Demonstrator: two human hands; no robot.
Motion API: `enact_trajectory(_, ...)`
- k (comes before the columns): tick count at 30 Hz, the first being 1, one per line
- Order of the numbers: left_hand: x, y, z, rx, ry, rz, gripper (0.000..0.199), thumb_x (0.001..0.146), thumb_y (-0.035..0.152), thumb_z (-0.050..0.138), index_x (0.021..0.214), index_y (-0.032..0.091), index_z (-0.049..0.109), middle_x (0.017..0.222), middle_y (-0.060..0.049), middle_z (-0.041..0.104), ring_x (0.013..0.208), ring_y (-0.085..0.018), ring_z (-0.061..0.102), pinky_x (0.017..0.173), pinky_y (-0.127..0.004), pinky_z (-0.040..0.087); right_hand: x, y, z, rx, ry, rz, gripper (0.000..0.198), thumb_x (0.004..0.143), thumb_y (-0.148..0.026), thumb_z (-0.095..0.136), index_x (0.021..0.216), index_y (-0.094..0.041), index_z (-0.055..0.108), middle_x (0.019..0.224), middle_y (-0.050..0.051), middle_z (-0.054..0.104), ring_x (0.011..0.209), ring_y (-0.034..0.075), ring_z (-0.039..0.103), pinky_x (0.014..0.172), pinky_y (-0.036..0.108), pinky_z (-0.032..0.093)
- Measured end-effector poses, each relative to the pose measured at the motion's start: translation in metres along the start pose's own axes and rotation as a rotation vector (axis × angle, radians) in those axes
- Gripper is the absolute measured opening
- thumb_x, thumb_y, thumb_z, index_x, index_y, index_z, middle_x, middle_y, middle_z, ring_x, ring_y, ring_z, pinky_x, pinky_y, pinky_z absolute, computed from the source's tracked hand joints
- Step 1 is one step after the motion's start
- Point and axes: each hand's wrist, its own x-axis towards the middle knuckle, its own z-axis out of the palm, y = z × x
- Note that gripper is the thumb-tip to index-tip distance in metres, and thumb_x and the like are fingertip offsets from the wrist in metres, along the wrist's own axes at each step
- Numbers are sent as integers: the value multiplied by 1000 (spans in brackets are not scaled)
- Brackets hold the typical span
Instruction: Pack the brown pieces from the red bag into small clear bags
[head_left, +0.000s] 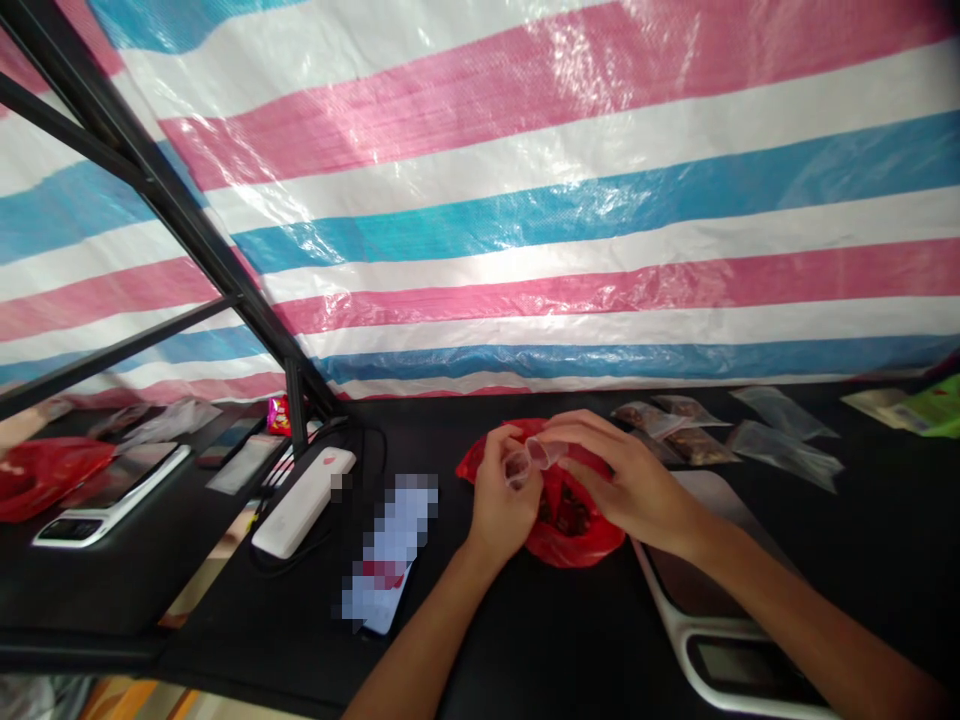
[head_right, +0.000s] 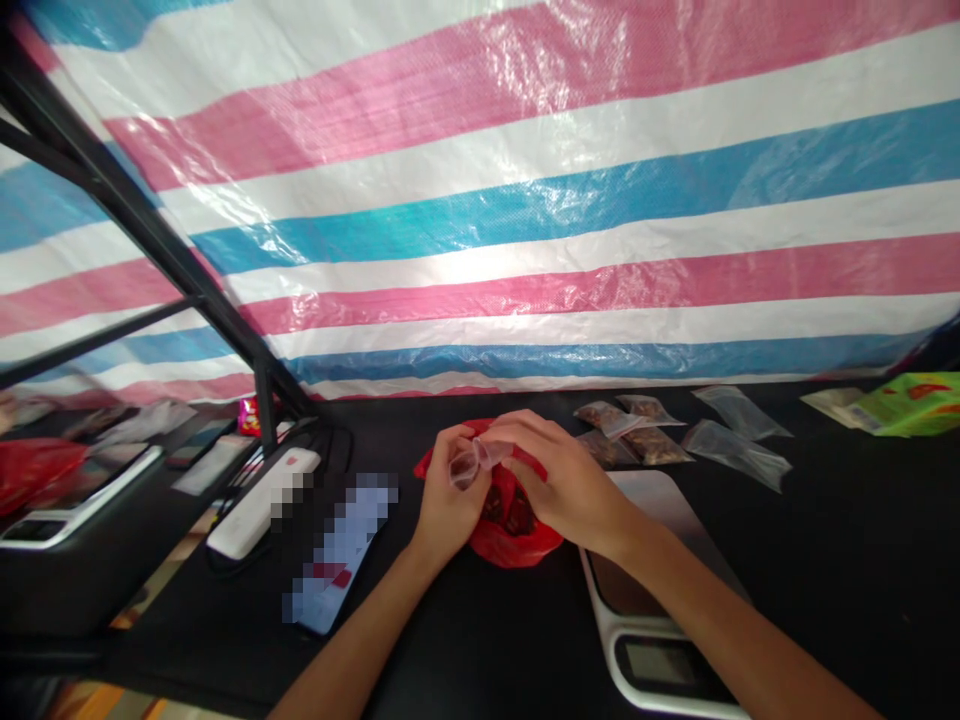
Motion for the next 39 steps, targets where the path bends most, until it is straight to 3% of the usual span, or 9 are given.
enact_trajectory(5, -7, 2, 5, -29, -116, 45, 50, 87, 15, 74, 132, 26, 55, 129, -8, 66, 118, -24, 68, 104, -39, 54, -6, 5, 5, -147, 14, -195, 51, 101, -5, 47, 140, -33, 65, 143, 6, 68, 133, 24, 62, 111, 44, 51)
enact_trajectory(11, -6, 6, 4, -88, -107, 9, 43, 88, 20, 75, 126, 25, 56, 108, -5, 68, 95, -19, 69, 85, -32, 56, -8, 6, 3, -222, 17, -218, 52, 103, -9, 50, 147, -34, 60, 145, 7, 68, 134, 26, 62, 111, 46, 50)
enact_trajectory(15, -1, 8, -2, -35, 29, 39, 31, 95, 28, 70, 122, 25, 56, 84, 4, 55, 71, -12, 55, 69, -24, 47, -5, 9, 0, -311, 96, -63, 38, 105, -17, 52, 139, -27, 65, 140, 11, 70, 128, 29, 64, 110, 49, 48)
enact_trajectory(19, 2, 11, -11, -28, 144, 33, 28, 103, 43, 62, 123, 25, 55, 84, 4, 51, 70, -11, 51, 68, -23, 44, -5, 12, 2, -300, -124, -50, 35, 102, -24, 61, 137, -27, 67, 134, 9, 73, 125, 30, 65, 108, 49, 49)
enact_trajectory(22, 0, 13, -13, -19, 96, 23, 33, 107, 52, 51, 127, 26, 54, 95, 1, 57, 80, -13, 56, 76, -25, 48, -7, 8, 9, -257, -153, -59, 45, 99, -36, 71, 142, -26, 64, 139, 11, 71, 131, 31, 61, 113, 50, 45)
enact_trajectory(25, -5, 14, -11, 13, 2, 46, 41, 109, 57, 40, 131, 26, 55, 117, -5, 60, 107, -19, 60, 97, -32, 48, -5, -3, 16, -215, -123, -9, 54, 93, -43, 78, 142, -24, 62, 138, 11, 71, 129, 31, 63, 112, 49, 47)
enact_trajectory(29, -11, 14, -10, -16, -143, 75, 55, 105, 68, 39, 141, 28, 48, 132, -9, 57, 122, -24, 57, 109, -38, 46, -6, -12, 13, -223, -169, 75, 33, 95, -37, 74, 126, -26, 70, 120, 7, 78, 110, 29, 71, 102, 48, 52)
enact_trajectory(33, -8, 8, -14, -5, -82, 116, 60, 104, 70, 37, 144, 27, 47, 127, -9, 56, 120, -25, 56, 109, -41, 45, -44, 0, -13, -266, -51, 291, 40, 98, -45, 68, 135, -30, 65, 127, 8, 76, 110, 31, 73, 96, 48, 57)
enact_trajectory(39, -2, 3, -16, 79, 38, 118, 44, 110, 57, 34, 136, 27, 52, 119, -7, 57, 112, -22, 57, 106, -39, 45, -128, 34, -63, -429, 57, 367, 20, 96, -47, 70, 111, -36, 78, 118, 12, 78, 109, 35, 74, 97, 49, 59)
